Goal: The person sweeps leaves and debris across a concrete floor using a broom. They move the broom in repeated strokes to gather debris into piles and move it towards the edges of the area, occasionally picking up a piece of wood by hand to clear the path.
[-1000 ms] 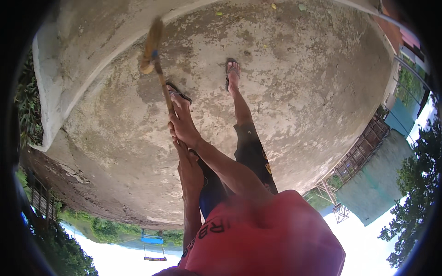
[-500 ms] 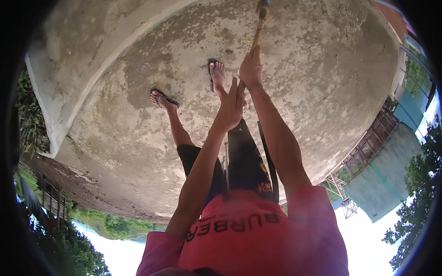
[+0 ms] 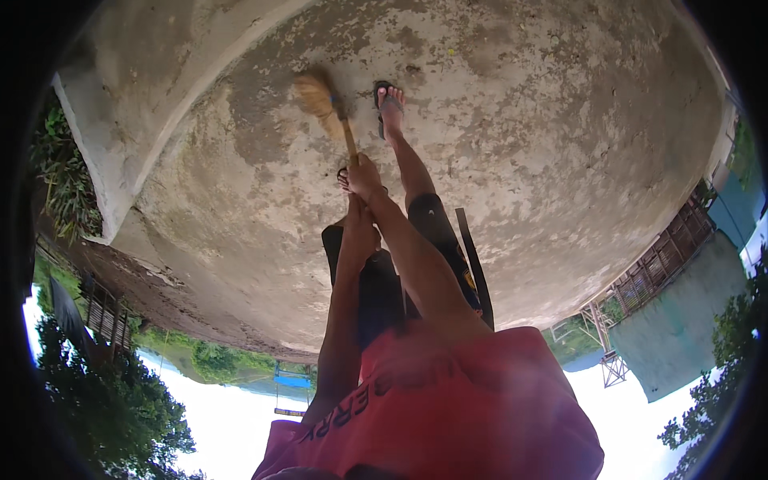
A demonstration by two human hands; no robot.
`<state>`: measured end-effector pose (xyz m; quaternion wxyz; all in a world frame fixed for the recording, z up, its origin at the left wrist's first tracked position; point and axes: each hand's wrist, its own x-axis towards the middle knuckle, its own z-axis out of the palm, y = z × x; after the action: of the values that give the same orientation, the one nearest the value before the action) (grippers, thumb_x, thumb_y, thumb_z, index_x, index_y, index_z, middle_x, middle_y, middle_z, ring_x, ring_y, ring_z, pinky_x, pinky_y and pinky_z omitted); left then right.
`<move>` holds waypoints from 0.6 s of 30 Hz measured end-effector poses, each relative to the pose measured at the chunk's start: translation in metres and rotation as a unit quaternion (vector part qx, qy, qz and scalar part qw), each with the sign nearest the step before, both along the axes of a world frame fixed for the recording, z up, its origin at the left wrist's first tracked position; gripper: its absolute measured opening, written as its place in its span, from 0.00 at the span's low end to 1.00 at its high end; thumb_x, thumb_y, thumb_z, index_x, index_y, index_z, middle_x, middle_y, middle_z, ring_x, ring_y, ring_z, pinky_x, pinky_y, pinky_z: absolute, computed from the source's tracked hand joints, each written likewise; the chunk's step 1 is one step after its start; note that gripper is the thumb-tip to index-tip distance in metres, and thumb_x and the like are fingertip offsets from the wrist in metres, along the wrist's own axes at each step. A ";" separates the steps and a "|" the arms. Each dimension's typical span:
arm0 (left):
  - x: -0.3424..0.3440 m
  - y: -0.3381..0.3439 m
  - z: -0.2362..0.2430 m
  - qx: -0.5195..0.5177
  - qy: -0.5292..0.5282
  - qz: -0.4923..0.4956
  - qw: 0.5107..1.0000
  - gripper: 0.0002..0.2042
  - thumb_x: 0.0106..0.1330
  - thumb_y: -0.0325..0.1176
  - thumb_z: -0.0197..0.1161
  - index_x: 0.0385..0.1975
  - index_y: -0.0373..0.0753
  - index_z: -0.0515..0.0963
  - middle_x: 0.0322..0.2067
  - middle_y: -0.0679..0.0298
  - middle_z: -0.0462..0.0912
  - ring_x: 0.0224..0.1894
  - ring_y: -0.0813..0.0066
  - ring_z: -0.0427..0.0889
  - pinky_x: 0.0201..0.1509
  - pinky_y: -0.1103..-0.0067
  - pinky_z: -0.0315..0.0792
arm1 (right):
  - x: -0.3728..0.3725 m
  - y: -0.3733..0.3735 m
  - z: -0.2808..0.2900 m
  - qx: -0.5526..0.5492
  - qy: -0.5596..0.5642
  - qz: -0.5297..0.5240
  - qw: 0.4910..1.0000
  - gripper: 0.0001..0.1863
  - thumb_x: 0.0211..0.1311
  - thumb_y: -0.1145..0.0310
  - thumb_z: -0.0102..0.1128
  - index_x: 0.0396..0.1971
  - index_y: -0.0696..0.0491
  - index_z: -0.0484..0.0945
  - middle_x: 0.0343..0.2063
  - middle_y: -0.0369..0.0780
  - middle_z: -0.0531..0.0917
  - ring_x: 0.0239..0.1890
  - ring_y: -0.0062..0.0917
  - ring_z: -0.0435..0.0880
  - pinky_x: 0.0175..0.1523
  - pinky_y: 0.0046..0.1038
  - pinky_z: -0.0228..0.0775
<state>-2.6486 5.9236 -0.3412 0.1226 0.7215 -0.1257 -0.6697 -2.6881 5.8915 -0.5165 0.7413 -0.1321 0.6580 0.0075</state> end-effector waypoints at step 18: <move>-0.029 0.311 0.085 0.116 -0.150 0.475 0.859 0.31 0.70 0.29 0.44 0.70 0.39 0.40 0.56 0.42 0.69 0.44 0.53 0.79 0.40 0.68 0.75 | 0.011 0.321 0.144 0.245 -0.239 0.162 0.926 0.22 0.66 0.65 0.55 0.58 0.53 0.65 0.23 0.34 0.71 0.24 0.18 0.70 0.29 0.22 0.65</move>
<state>-2.6777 6.2345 -0.2563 0.3211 0.7946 0.2938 -0.4232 -2.6775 6.2123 -0.3726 0.8746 -0.0489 0.4086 0.2561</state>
